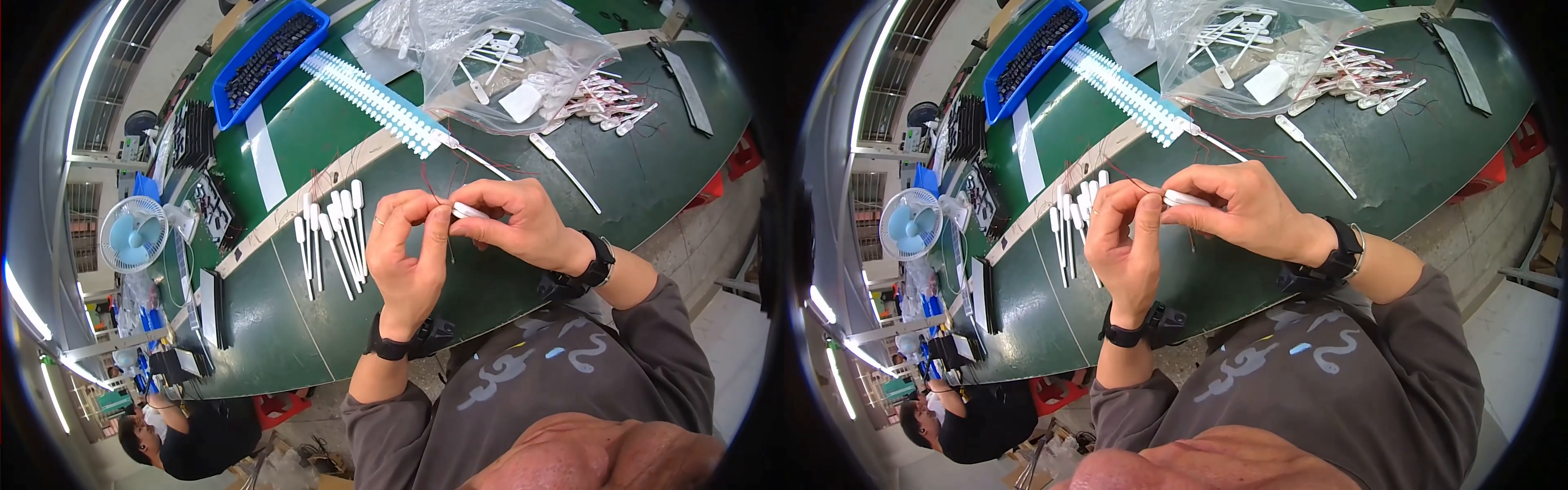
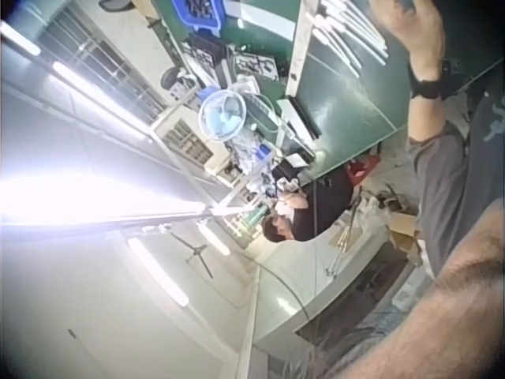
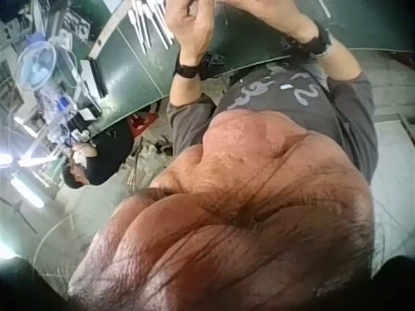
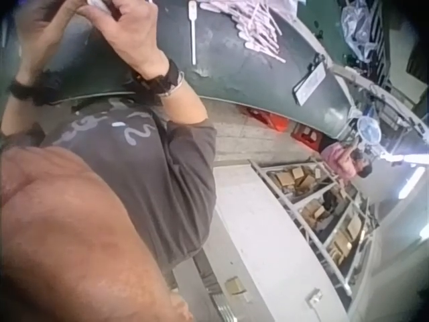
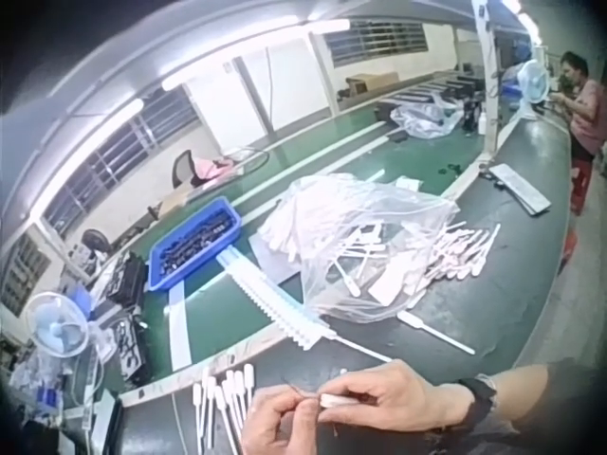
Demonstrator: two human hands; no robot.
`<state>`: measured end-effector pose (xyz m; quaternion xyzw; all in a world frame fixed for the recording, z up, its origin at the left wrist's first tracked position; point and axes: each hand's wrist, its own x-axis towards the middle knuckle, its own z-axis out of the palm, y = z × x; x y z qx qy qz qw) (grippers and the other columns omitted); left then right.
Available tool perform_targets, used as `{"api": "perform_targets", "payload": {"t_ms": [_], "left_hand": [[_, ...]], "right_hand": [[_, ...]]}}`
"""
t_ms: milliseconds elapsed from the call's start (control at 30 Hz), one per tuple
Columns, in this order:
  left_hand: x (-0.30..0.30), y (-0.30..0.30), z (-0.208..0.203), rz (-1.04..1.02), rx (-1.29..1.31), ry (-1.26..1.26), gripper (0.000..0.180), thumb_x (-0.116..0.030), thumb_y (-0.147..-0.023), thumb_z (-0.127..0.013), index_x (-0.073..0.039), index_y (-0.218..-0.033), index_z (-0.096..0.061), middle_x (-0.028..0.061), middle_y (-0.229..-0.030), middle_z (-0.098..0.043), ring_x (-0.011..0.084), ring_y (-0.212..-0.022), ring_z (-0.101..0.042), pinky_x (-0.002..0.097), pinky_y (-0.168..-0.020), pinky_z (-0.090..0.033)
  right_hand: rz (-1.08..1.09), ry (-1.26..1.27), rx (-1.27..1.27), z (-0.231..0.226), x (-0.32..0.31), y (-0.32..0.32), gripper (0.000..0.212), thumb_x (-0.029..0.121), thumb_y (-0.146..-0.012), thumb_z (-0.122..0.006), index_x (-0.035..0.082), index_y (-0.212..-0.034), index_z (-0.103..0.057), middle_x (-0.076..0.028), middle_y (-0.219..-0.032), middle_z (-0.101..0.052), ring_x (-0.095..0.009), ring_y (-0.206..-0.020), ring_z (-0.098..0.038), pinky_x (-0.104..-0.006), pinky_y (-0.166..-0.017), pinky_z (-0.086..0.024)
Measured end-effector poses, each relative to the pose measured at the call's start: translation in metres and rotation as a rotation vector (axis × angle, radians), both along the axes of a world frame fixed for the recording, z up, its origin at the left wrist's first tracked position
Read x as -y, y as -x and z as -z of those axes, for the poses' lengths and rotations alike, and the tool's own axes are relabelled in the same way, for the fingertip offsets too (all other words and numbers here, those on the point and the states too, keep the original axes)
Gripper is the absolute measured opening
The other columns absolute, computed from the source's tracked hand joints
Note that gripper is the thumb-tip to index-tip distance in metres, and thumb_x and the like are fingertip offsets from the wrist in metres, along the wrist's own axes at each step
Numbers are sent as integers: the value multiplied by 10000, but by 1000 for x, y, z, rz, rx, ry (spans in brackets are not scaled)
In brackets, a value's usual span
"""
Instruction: Assembling small white hardware components on an industrial assembly line.
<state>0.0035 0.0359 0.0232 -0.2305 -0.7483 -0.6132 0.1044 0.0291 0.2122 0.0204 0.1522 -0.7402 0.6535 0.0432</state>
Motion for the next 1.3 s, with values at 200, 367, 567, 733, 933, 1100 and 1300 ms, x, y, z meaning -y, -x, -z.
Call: {"api": "perform_targets", "payload": {"t_ms": [200,367,567,733,933,1100,1300], "left_hand": [[0,-1,-1,-23,-66,99,77,-9,-874,-696,23,-925,-647,112,-936,-633,187,-812,-620,286,-708,-521],[4,2,-5,0,-60,152,62,-14,-888,-681,27,-914,-642,108,-933,-629,178,-816,-624,287,-699,-526],[-3,1,3,52,227,-154,95,-38,-944,-628,28,-1009,-644,95,-990,-644,139,-854,-626,275,-721,-531],[-8,2,-1,168,572,-396,200,-63,-973,-600,49,-1138,-621,105,-1088,-658,120,-910,-643,262,-777,-542],[1,8,2,253,728,-360,247,-65,-970,-603,64,-1180,-611,129,-1122,-668,132,-925,-666,265,-815,-554],[5,9,-1,294,759,-352,230,-61,-964,-604,60,-1159,-614,138,-1110,-673,147,-901,-672,284,-818,-568],[5,11,-5,378,753,-417,141,-41,-935,-631,35,-1052,-616,155,-1196,-638,167,-963,-660,308,-832,-582]], "right_hand": [[-42,103,104,3,0,1,179,80,-890,-723,-3,-1044,-687,-35,-801,-684,-77,-622,-635,-208,-541,-493],[-117,89,203,0,-5,5,175,74,-901,-709,2,-1058,-679,-35,-832,-687,-74,-651,-641,-208,-565,-500],[-86,252,233,5,-1,9,251,71,-916,-691,19,-1146,-606,-41,-889,-696,-70,-684,-643,-201,-606,-510],[-86,224,357,-8,-6,7,303,70,-921,-684,30,-1168,-512,-52,-893,-700,-75,-683,-643,-210,-609,-519],[-101,209,379,-7,-6,6,294,67,-926,-677,45,-1124,-461,-65,-883,-700,-84,-689,-648,-218,-609,-523],[-99,143,321,-1,-7,8,279,46,-914,-684,46,-1085,-464,-74,-903,-700,-94,-727,-660,-225,-635,-530],[-21,16,71,8,-8,9,250,21,-880,-709,32,-1030,-509,-66,-941,-689,-104,-810,-676,-250,-694,-546]]}}
